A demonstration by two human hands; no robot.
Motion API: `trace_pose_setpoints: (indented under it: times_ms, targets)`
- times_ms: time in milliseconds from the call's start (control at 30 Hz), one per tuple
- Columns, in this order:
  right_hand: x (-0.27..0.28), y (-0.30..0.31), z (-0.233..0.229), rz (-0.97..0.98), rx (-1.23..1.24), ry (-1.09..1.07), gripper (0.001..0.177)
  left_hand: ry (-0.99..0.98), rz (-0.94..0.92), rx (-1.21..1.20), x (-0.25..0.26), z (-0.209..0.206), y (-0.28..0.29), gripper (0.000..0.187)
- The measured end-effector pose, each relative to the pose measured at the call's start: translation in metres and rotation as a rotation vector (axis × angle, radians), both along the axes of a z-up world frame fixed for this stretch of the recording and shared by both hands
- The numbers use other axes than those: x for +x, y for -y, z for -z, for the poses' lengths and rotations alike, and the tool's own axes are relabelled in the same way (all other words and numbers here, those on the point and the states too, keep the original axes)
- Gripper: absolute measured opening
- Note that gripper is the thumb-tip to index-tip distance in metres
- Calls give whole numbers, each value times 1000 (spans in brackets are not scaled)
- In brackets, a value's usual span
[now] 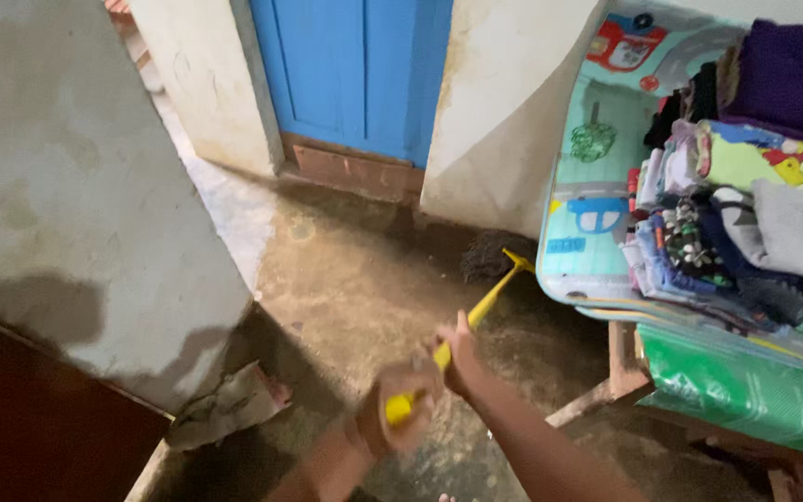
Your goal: The person mops the floor using a yellow-handled squeegee mop, pulling and pushing it across the wet concrete surface to move water along a narrow corridor and around a small room with laundry items and a wooden chair.
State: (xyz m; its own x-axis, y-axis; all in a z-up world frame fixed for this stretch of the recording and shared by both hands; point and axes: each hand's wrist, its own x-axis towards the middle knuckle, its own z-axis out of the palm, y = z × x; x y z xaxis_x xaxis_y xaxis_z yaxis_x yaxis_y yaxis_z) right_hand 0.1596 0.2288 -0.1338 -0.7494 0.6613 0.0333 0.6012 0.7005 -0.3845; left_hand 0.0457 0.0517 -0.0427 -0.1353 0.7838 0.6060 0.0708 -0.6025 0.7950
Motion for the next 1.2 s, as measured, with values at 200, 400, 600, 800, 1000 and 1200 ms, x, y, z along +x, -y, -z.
trace_pose_setpoints:
  times_ms: [200,400,600,800,1000,1200]
  targets:
    - [-76,26,-25,-92,-13,-406,22,-36,-140,-10,-64,-58,31,12]
    - [-132,80,-10,-66,-753,-654,15,-107,-296,-136,-73,-93,100,12]
    - [-150,111,-46,-323,-669,-375,15,-180,-374,-162,-72,-89,128,11]
    - [-138,99,-76,-495,-107,169,23,-149,-363,-75,-51,-40,114,15]
    - [-111,67,-84,-324,-257,444,22,-318,-309,-44,-29,-6,64,12]
    - [-89,33,-121,-338,-724,-260,40,-263,-490,-49,-11,-96,15,6]
